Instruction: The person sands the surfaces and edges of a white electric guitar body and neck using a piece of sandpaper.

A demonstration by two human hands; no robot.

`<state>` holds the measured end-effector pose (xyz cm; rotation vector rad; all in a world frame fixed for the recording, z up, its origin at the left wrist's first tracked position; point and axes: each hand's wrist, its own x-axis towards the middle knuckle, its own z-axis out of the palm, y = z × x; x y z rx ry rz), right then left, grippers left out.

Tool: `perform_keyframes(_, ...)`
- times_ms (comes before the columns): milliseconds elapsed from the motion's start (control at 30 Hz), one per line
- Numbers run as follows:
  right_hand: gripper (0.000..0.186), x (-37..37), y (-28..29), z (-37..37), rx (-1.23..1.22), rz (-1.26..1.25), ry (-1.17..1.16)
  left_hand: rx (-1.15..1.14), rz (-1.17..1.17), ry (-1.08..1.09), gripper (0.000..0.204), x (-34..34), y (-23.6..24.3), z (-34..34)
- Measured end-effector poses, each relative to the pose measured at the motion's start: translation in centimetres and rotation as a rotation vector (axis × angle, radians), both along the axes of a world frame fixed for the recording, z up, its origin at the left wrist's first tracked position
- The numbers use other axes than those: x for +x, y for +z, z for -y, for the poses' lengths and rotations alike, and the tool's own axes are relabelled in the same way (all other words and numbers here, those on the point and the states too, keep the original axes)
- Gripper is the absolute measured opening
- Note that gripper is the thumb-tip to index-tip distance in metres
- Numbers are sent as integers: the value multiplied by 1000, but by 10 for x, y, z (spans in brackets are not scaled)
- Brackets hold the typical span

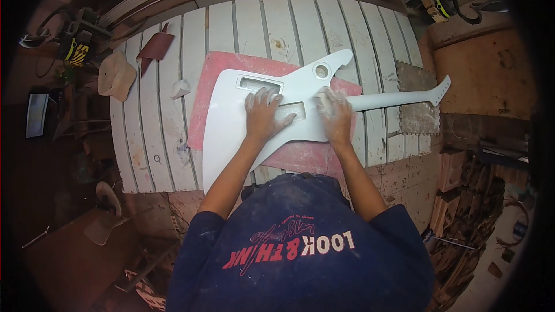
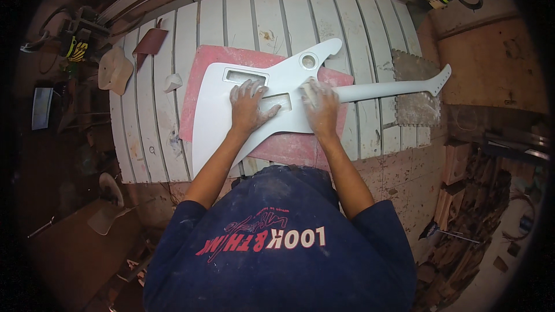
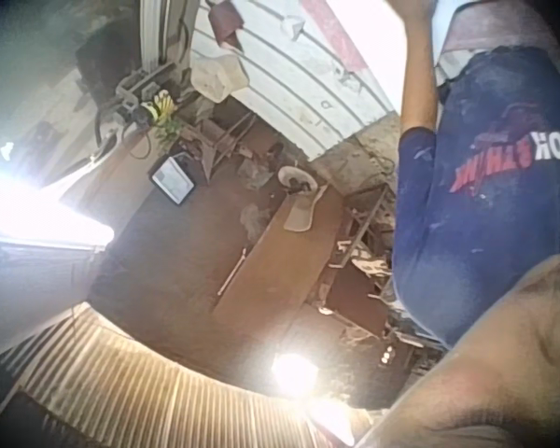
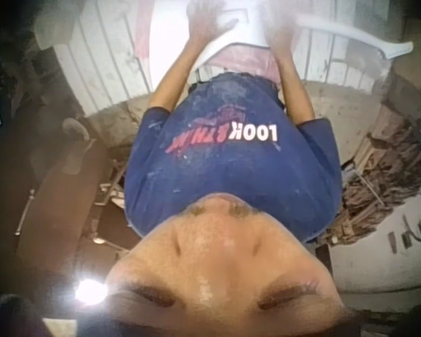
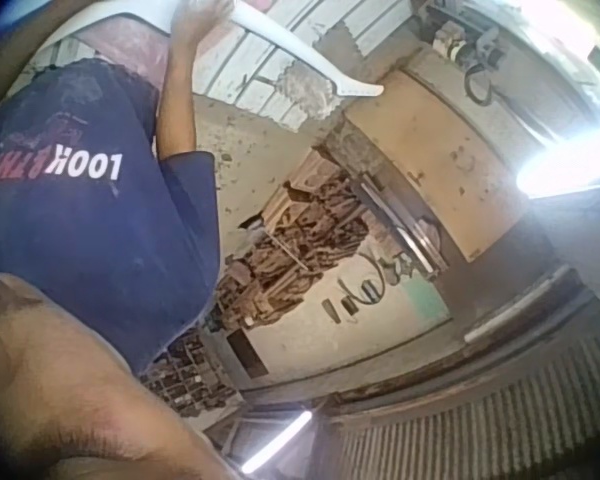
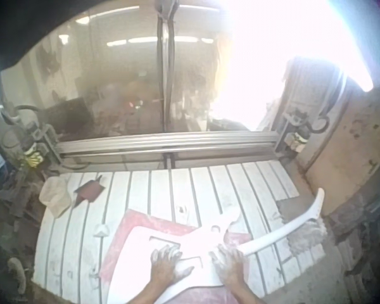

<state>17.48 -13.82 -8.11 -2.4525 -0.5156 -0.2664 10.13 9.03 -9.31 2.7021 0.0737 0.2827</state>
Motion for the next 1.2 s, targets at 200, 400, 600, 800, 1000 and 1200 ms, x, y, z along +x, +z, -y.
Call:
perform_keyframes(200, 43, -5, 15, -64, -191, -8, 261, 46, -10, 115, 68, -1, 2, -36)
perform_keyframes(400, 37, 22, -2, -91, -212, 113, 176, -17, -47, 108, 63, 2, 4, -37)
perform_keyframes(600, 32, 15, 3, -84, -252, 205, 258, -10, -63, 132, 61, 5, 9, -34)
perform_keyframes(800, 36, -6, 2, -85, -264, 187, 243, -23, -75, 143, 64, 5, 6, -37)
perform_keyframes(1000, 39, 35, 3, -87, -272, 191, 214, -54, -104, 115, 69, 5, 14, -36)
perform_keyframes(1200, 38, 20, -7, -86, -245, 157, 247, -34, -133, 141, 70, 5, 12, -36)
